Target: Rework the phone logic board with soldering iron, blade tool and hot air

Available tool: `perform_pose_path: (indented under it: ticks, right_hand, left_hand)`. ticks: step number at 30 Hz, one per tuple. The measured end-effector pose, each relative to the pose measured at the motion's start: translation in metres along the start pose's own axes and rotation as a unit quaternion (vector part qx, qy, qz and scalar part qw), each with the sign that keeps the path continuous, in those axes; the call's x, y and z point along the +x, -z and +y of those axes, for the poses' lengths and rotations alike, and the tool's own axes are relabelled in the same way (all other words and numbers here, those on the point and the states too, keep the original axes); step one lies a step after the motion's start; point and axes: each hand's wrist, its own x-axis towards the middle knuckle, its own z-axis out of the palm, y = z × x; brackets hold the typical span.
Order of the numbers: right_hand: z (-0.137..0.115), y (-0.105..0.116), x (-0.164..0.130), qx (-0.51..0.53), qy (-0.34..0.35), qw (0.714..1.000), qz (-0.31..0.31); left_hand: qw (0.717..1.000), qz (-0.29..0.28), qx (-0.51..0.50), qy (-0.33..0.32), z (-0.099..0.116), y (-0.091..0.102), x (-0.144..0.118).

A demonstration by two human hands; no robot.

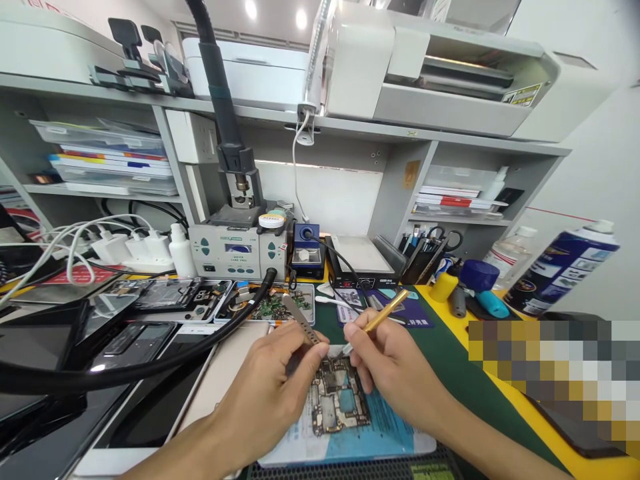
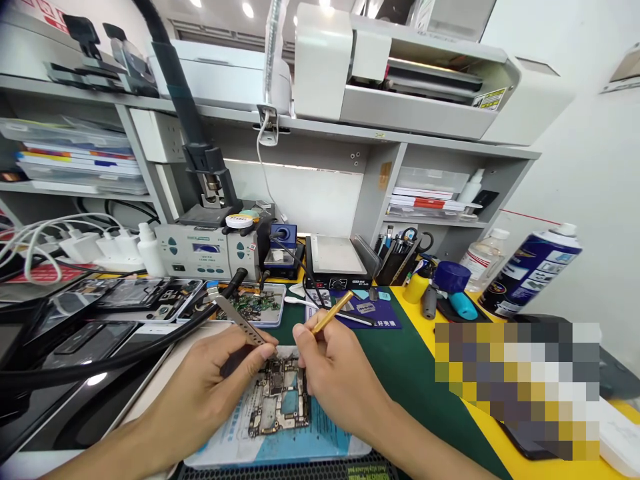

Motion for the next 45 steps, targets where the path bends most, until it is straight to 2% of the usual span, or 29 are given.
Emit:
perform_pose_path:
  ticks: [10, 30, 45]
  right_hand:
    - [0.0074, -0.0009, 0.0012, -0.017, 0.01, 1.0, 0.004]
    - [0.0027, 0.0012, 0.0, -0.039, 0.024, 0.999, -0.008]
    - [0.0078, 0.003, -0.0005, -0.04, 0.037, 0.998, -0.023]
  left_hand:
    - [1.0, 0.007, -0.002, -0.003, -0.0008, -0.0012, 0.0004]
    - [1.0, -0.007, 0.02, 0.015, -0.0012, -0.002, 0.0017]
    - [0.999, 0.004, 0.047, -0.007, 0.002, -0.0022, 0.0017]
